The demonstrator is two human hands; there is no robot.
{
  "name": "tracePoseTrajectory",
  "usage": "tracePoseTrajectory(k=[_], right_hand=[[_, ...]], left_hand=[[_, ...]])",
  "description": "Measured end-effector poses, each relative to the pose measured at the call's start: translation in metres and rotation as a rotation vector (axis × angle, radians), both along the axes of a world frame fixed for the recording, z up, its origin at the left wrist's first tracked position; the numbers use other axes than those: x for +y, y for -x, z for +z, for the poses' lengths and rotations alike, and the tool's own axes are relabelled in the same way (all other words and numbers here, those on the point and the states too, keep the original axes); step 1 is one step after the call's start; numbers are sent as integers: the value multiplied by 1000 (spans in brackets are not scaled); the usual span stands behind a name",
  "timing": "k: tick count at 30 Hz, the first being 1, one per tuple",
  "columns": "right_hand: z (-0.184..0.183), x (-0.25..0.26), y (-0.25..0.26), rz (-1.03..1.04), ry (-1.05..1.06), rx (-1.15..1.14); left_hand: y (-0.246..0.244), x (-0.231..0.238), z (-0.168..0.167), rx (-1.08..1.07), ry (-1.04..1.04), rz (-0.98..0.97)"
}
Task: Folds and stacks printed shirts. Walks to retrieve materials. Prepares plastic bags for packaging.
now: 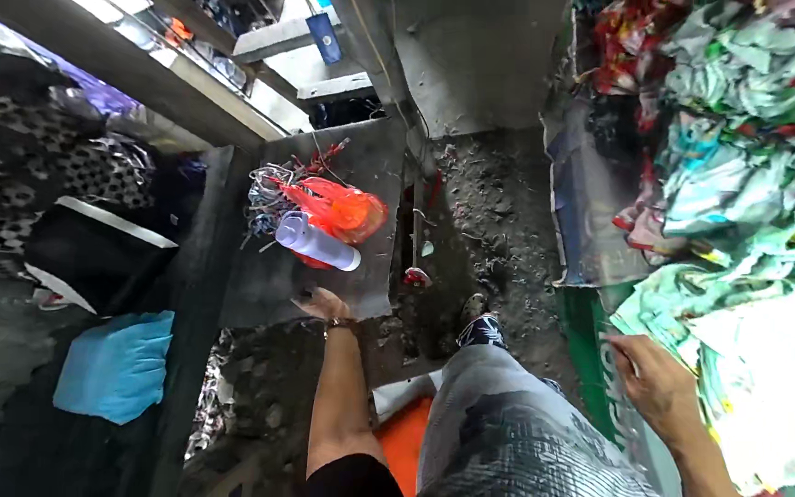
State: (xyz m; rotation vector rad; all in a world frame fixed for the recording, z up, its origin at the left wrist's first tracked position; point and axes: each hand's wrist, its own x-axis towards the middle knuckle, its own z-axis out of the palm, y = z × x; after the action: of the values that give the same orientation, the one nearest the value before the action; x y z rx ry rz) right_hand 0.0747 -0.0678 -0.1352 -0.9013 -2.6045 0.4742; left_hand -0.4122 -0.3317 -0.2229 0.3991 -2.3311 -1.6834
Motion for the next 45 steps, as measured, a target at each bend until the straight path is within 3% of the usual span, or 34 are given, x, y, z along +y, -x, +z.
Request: tracePoseTrajectory(k=[2,6,10,19,23,27,30,31,36,41,45], right_hand=[[-10,3,17,48,4,-30],[-24,14,36,108,41,-149],[-26,23,52,146,112,-269],[-34,20,57,107,210,-399],[-34,17,60,93,209,-420],[-37,15,62,89,215,-396],[-41,14,62,94,200,-384],[-42,13,61,94,193,-387],[-53,9,57,99,177,-375],[-64,6,55,125,139,-371],[-67,4,52,128,101,-373]], left_hand=[[30,-16,-28,16,8,17],[93,-32,-66,-248,203,-79],[135,-20,-87,-497,213,-190],[143,-2,-84,-503,298,-325],[138,5,-66,-484,473,-305],[147,2,-69,-335,189,-186],[164,-13,-87,-180,-345,-34],[169,-20,-93,-155,-430,32],[139,-64,-102,-211,-294,184],[123,-65,-82,-369,-235,57],[125,-57,-78,-485,-369,25]])
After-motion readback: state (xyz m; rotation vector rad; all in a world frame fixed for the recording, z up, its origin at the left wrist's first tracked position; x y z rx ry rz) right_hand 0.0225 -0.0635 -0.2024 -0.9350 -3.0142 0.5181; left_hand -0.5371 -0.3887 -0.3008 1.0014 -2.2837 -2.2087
